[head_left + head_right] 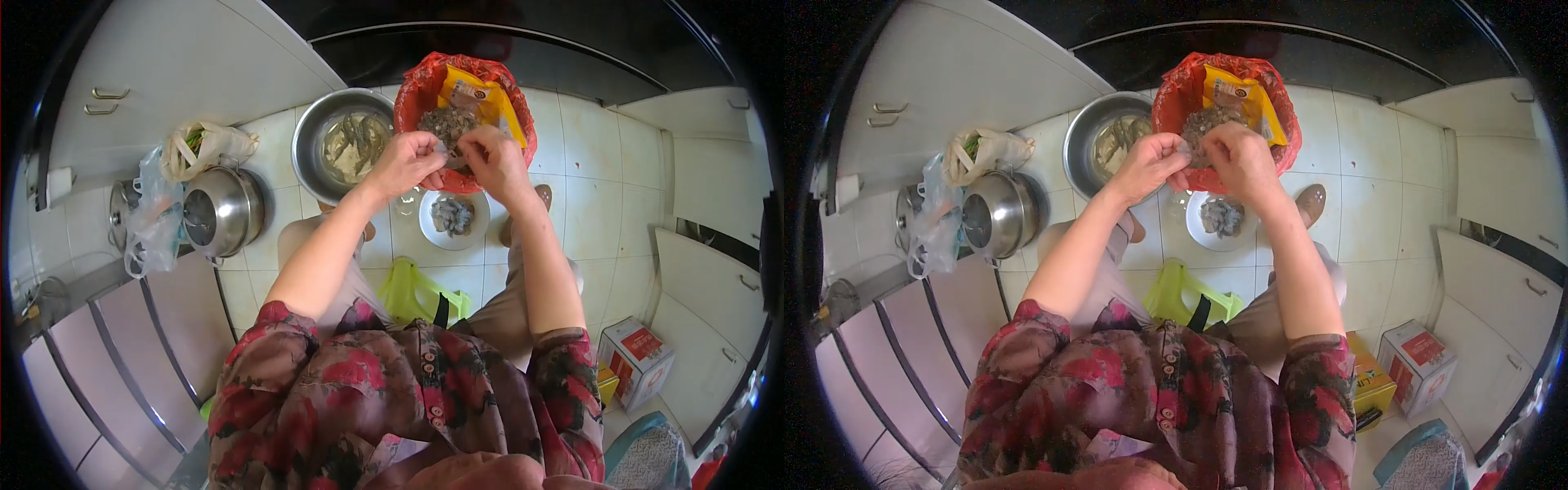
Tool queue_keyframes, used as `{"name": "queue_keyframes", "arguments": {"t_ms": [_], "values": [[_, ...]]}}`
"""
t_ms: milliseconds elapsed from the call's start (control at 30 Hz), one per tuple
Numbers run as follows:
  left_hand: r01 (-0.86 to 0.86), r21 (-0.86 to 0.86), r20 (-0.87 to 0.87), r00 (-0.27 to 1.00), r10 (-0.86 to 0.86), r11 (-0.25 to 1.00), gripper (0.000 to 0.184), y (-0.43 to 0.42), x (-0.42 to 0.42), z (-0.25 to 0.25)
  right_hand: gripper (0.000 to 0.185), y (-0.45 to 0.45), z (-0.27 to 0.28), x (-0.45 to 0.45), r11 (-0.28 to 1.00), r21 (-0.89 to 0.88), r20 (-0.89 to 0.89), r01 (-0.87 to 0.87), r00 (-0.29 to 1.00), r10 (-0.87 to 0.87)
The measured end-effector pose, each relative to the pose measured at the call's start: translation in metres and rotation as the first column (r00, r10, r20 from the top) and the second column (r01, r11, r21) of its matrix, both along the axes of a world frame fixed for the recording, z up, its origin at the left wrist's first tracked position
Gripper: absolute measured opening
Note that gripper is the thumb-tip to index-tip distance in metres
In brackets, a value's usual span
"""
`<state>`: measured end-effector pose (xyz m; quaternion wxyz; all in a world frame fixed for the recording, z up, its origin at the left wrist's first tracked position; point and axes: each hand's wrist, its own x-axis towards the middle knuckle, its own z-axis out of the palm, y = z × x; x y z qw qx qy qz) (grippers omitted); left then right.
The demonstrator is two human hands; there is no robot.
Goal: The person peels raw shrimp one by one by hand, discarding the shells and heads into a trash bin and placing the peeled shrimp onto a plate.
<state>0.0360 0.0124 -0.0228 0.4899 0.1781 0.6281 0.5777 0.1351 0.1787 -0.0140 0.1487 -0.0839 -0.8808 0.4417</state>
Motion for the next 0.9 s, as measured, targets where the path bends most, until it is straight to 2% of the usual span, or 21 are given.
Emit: {"name": "queue_keyframes", "arguments": {"t_ms": [33,100,167,200,267,300,333,367,400,467,533,600,667,733,767,833,900], "values": [[0.007,-0.006,0.003,1.0,-0.007,1.0,0.011,-0.002,0.001,0.0,0.007,0.002,-0.004,-0.001,0.998,0.014,-0.052,0.064,0.997,-0.063],[0.015,-0.016,0.004,1.0,-0.015,1.0,0.011,-0.006,0.005,-0.003,0.008,0.009,-0.006,0.001,0.993,-0.019,-0.021,0.118,0.993,-0.118],[0.185,-0.075,0.035,0.982,-0.183,0.98,0.022,-0.013,0.012,-0.015,0.011,0.019,-0.015,0.003,0.983,-0.051,0.008,0.175,0.985,-0.175],[0.187,-0.076,0.036,0.982,-0.184,0.98,0.022,-0.014,0.018,-0.019,0.011,0.02,-0.013,0.004,0.983,-0.051,0.008,0.176,0.984,-0.176],[0.288,-0.074,0.101,0.955,-0.28,0.955,0.04,-0.017,0.035,-0.029,0.013,0.019,-0.011,0.006,0.984,0.02,0.019,0.179,0.984,-0.18],[0.313,-0.128,0.039,0.95,-0.31,0.941,0.052,-0.019,0.041,-0.027,0.013,0.017,-0.011,0.007,0.984,0.017,0.02,0.179,0.984,-0.179],[0.311,-0.131,0.039,0.95,-0.309,0.941,0.052,-0.021,0.04,-0.032,0.013,0.014,-0.011,0.007,0.984,0.017,0.035,0.177,0.983,-0.178],[0.275,-0.194,-0.201,0.928,-0.313,0.942,0.051,-0.022,0.036,-0.041,0.013,0.012,-0.011,0.007,0.984,0.018,0.049,0.175,0.983,-0.175],[0.224,-0.247,-0.427,0.848,-0.313,0.943,0.05,-0.022,0.03,-0.047,0.013,0.01,-0.012,0.007,0.985,0.018,0.048,0.172,0.984,-0.173],[0.21,-0.263,-0.485,0.815,-0.317,0.942,0.047,-0.026,0.005,-0.03,0.013,0.01,-0.016,0.009,0.992,0.056,-0.04,0.116,0.993,-0.114],[0.075,-0.12,-0.209,0.973,-0.099,0.99,0.042,-0.036,-0.022,-0.003,0.013,0.009,-0.015,0.009,0.992,0.077,-0.018,0.098,0.995,-0.097],[-0.03,-0.067,-0.175,0.984,0.018,0.997,0.037,-0.05,-0.049,0.015,0.013,0.007,-0.014,0.007,0.992,0.094,0.002,0.081,0.997,-0.082],[-0.068,-0.156,-0.239,0.97,0.028,0.985,0.037,-0.067,-0.074,0.017,0.013,0.007,-0.012,0.004,0.993,0.096,0.032,0.063,0.997,-0.066],[-0.137,-0.234,-0.268,0.961,0.071,0.963,0.037,-0.087,-0.097,-0.002,0.013,0.007,-0.014,0.002,0.993,0.108,0.042,0.051,0.998,-0.056],[-0.138,-0.234,-0.266,0.961,0.073,0.962,0.037,-0.1,-0.103,-0.014,0.013,0.008,-0.015,0.001,0.992,0.121,0.049,0.041,0.998,-0.048],[-0.226,-0.391,-0.224,0.964,0.146,0.892,0.038,-0.123,-0.112,-0.04,0.013,0.008,-0.018,-0.001,0.992,0.12,0.055,0.032,0.998,-0.039],[-0.256,-0.415,-0.181,0.964,0.196,0.873,0.038,-0.143,-0.115,-0.064,0.013,0.007,-0.021,-0.003,0.993,0.118,0.067,0.019,0.997,-0.027]]}}
